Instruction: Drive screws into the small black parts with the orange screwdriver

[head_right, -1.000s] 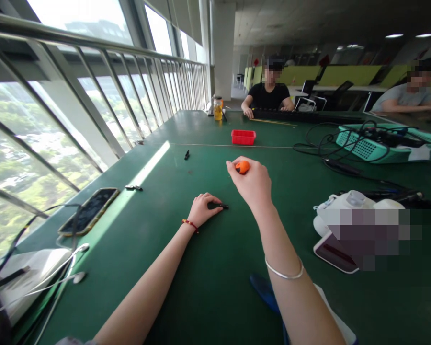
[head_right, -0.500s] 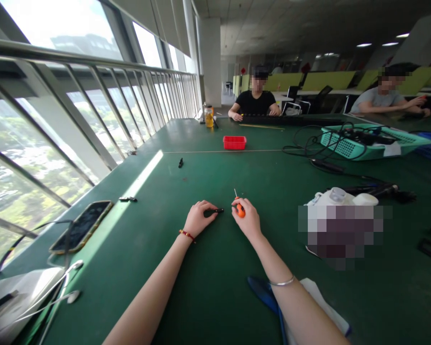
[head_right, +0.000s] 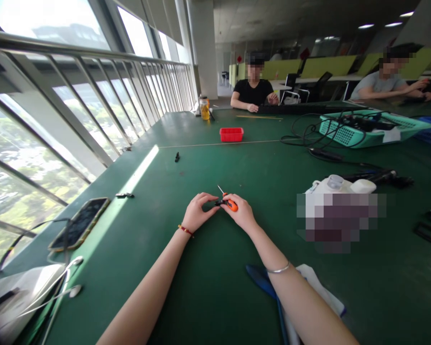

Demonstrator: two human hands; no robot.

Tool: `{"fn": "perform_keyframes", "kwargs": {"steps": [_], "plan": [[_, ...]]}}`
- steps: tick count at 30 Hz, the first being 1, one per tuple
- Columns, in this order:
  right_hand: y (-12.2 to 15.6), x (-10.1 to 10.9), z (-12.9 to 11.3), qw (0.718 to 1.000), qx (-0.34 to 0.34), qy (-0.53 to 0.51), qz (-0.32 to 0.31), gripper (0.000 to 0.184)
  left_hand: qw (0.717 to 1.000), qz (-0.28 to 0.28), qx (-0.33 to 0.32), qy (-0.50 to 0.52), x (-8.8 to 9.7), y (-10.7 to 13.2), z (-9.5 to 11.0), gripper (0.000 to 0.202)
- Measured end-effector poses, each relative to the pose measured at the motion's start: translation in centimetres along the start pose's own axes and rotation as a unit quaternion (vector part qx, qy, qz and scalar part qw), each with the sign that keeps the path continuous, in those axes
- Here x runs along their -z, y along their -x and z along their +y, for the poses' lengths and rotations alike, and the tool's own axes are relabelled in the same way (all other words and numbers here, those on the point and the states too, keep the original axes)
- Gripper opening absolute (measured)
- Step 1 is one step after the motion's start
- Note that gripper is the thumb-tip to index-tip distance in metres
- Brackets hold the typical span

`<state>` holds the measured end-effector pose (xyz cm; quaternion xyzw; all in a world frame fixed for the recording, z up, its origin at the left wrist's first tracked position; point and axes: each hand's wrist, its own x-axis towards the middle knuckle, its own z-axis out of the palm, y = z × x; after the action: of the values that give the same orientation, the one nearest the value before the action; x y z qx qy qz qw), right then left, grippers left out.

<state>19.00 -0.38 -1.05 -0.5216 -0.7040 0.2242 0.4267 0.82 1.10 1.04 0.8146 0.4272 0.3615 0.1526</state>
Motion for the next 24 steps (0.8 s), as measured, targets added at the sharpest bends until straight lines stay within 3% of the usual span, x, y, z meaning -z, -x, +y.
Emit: {"fn": "perform_keyframes", "kwargs": {"steps": [16, 24], "plan": [[0.07, 0.26, -0.41, 0.999, 0.009, 0.031, -0.035, 0.015, 0.999, -0.022, -0.018, -0.044, -0.11, -0.09, -0.19, 0.012], [-0.19, 0.26, 0.23, 0.998, -0.007, -0.051, -0.037, 0.02, 0.999, -0.036, -0.032, -0.001, -0.13, -0.02, -0.44, 0.018]]}}
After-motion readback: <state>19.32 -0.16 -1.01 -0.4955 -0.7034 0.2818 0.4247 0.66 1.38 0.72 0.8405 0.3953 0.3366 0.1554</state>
